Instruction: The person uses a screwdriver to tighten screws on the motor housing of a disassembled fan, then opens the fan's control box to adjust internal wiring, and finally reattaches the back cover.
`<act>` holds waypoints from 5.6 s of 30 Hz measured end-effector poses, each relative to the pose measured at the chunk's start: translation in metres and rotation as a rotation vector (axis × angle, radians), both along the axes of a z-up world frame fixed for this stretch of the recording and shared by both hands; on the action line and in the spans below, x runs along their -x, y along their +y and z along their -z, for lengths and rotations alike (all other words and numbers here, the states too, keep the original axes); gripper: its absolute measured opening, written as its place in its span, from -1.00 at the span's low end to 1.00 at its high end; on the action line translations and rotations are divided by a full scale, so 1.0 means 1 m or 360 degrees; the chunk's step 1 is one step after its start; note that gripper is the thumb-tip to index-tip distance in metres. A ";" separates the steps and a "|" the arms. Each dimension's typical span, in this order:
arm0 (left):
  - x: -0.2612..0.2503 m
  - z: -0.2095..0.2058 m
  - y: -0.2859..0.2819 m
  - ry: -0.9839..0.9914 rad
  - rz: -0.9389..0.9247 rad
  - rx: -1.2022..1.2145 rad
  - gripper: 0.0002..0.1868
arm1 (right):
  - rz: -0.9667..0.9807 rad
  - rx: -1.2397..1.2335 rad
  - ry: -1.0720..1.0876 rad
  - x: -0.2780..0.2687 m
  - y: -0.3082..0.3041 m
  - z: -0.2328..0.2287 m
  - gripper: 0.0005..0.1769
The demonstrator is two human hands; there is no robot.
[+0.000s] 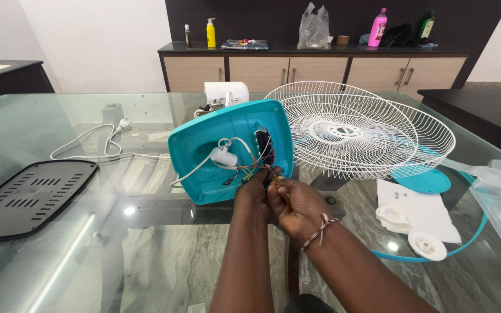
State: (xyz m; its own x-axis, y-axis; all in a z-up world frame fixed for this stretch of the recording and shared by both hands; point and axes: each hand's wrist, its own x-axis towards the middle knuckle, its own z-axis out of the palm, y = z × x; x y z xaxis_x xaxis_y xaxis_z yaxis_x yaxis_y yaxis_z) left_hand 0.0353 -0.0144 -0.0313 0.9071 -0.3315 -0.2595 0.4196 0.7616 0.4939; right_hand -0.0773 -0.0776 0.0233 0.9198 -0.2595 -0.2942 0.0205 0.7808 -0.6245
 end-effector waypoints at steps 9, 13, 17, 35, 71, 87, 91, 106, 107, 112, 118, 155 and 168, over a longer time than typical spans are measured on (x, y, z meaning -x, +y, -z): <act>0.030 -0.027 0.012 0.0036 0.0055 -0.0281 -0.82 | 0.0214 0.1832 0.0111 0.041 0.008 -0.030 -0.82; 0.036 -0.034 0.015 0.0047 0.0073 -0.0315 -0.84 | 0.0722 0.3052 -0.0353 0.046 0.011 -0.042 -0.82; 0.033 -0.033 0.013 0.0036 0.0093 -0.0302 -0.79 | 0.0147 0.1924 0.0104 0.034 0.006 -0.031 -0.79; 0.060 -0.027 0.015 -0.0195 -0.0104 -0.0273 -0.78 | -0.0400 0.2522 0.0182 0.033 -0.086 -0.053 -0.64; 0.162 -0.048 -0.012 -0.2593 -0.0461 -0.2409 -0.97 | -0.0521 0.1729 -0.0046 0.024 -0.126 0.013 -0.70; 0.150 -0.161 0.092 -0.1855 -0.0956 -0.1677 -0.80 | -0.0586 0.1866 0.0049 0.007 -0.135 0.022 -0.55; 0.146 -0.164 0.110 -0.1834 -0.1098 -0.1823 -0.77 | -0.0591 0.1902 0.0055 0.002 -0.137 0.026 -0.54; 0.127 -0.159 0.073 -0.1867 -0.1355 -0.2132 -0.87 | -0.0552 0.1895 0.0028 0.001 -0.140 0.030 -0.56; 0.126 -0.159 0.070 -0.1907 -0.1438 -0.2196 -0.88 | -0.0551 0.1906 0.0021 0.001 -0.140 0.030 -0.55; 0.116 -0.157 0.056 -0.1673 -0.1394 -0.2401 -0.89 | -0.0526 0.1952 0.0054 0.001 -0.141 0.032 -0.56; 0.107 -0.153 0.050 -0.1519 -0.1271 -0.2473 -0.90 | -0.0156 0.2702 -0.0352 0.016 -0.124 0.025 -0.66; 0.091 -0.154 0.051 -0.1201 -0.1117 -0.2208 -0.79 | 0.0580 0.2544 -0.0634 -0.012 -0.031 -0.120 -0.64; 0.093 -0.157 0.050 -0.1167 -0.1089 -0.2330 -0.81 | 0.0489 0.2686 -0.0531 -0.005 -0.017 -0.110 -0.72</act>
